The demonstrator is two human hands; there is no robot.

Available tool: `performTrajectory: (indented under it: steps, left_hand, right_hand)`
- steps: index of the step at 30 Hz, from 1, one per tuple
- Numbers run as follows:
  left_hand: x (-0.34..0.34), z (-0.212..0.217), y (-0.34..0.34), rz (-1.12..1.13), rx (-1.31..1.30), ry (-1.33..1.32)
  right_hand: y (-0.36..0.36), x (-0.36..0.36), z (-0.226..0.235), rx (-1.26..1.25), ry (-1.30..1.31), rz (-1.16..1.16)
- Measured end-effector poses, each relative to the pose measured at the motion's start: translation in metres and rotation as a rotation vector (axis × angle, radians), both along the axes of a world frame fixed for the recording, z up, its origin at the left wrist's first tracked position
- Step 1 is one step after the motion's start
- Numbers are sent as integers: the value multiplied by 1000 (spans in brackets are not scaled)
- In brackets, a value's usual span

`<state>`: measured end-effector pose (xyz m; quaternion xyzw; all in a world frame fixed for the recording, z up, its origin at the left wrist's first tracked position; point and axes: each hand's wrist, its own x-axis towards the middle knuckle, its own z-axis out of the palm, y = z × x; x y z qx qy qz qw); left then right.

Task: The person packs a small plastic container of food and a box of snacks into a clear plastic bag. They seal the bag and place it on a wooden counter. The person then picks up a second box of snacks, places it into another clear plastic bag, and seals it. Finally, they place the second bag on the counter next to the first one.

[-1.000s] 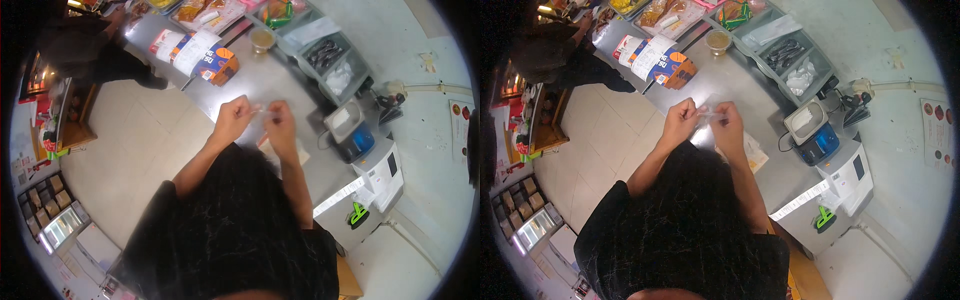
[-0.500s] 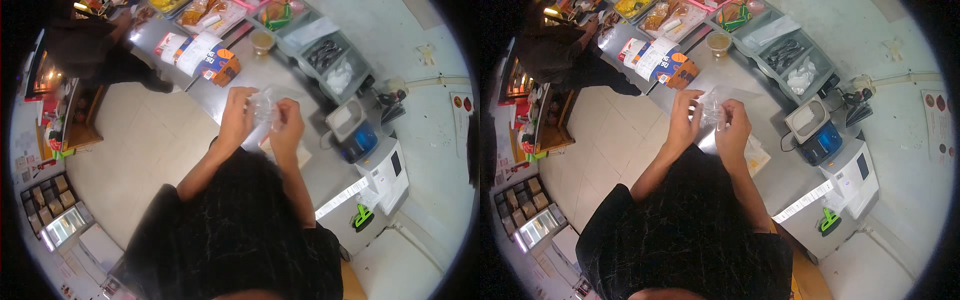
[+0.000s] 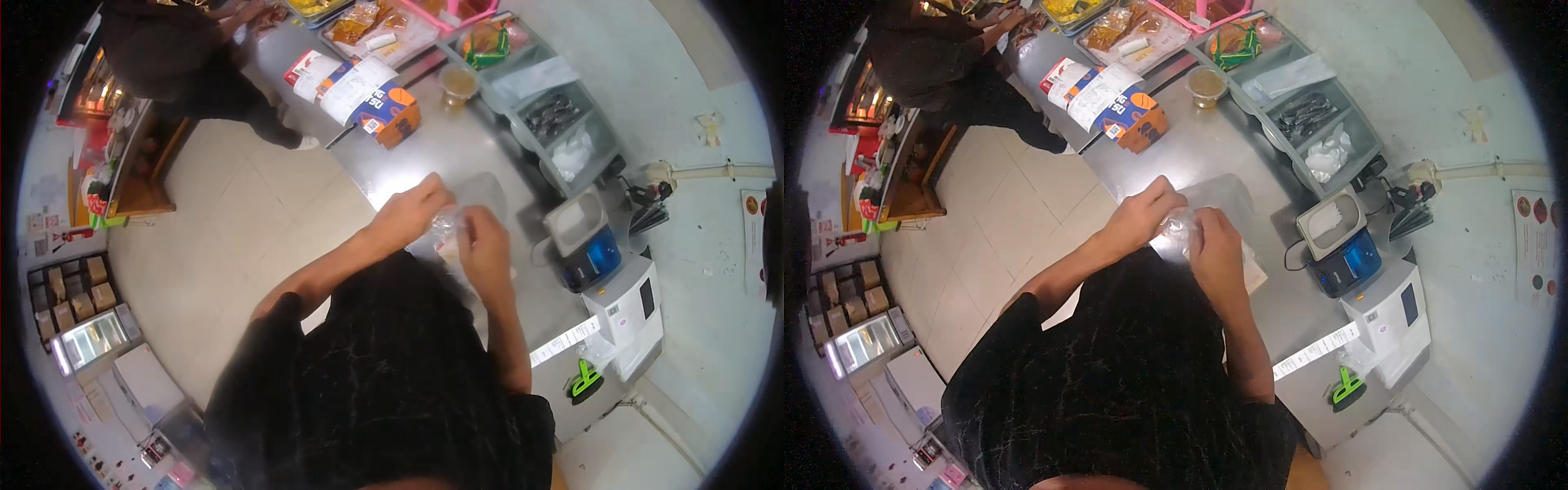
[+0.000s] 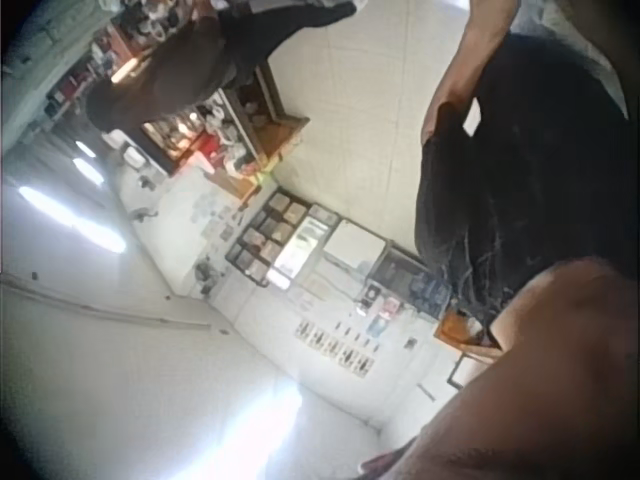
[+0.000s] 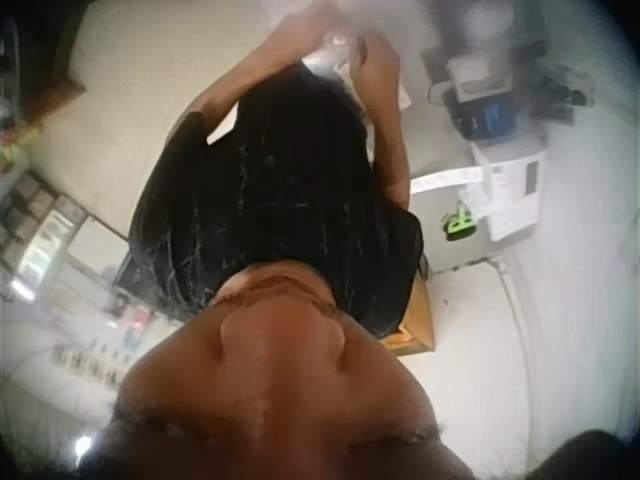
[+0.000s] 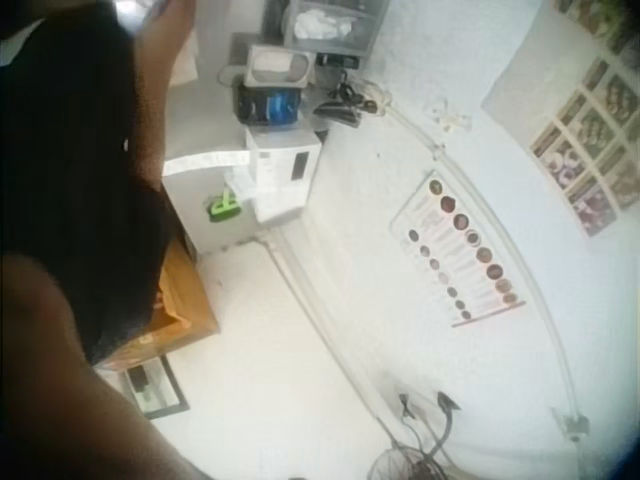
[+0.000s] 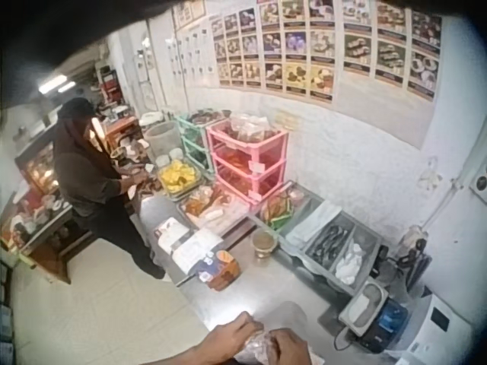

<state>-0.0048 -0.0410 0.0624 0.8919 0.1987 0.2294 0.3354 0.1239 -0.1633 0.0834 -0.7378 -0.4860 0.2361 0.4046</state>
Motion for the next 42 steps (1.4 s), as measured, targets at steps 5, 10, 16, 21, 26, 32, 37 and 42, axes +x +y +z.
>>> performTrajectory:
  steps: [5,10,16,21,26,32,37,42]
  left_hand:
    - [-2,0,4,-78,-221,-80]
    - [-7,-8,5,-107,-362,99]
    - [-6,7,6,-126,-148,57]
    - [-4,-8,5,-257,-287,-122]
    - [-13,-7,-6,-127,-443,39]
    - [-11,2,-2,-172,-43,86]
    - [-9,15,4,-186,47,151]
    - [-14,14,4,-290,199,177]
  right_hand:
    - [4,-3,0,48,41,-106]
    - [-3,2,2,9,-34,-76]
    - [-11,3,6,-44,70,-17]
    - [-13,5,12,-47,9,-69]
    - [-13,2,30,-61,40,-48]
    - [-15,-3,34,0,134,-56]
    - [-15,-2,39,-46,157,19]
    - [-18,4,47,-124,182,80]
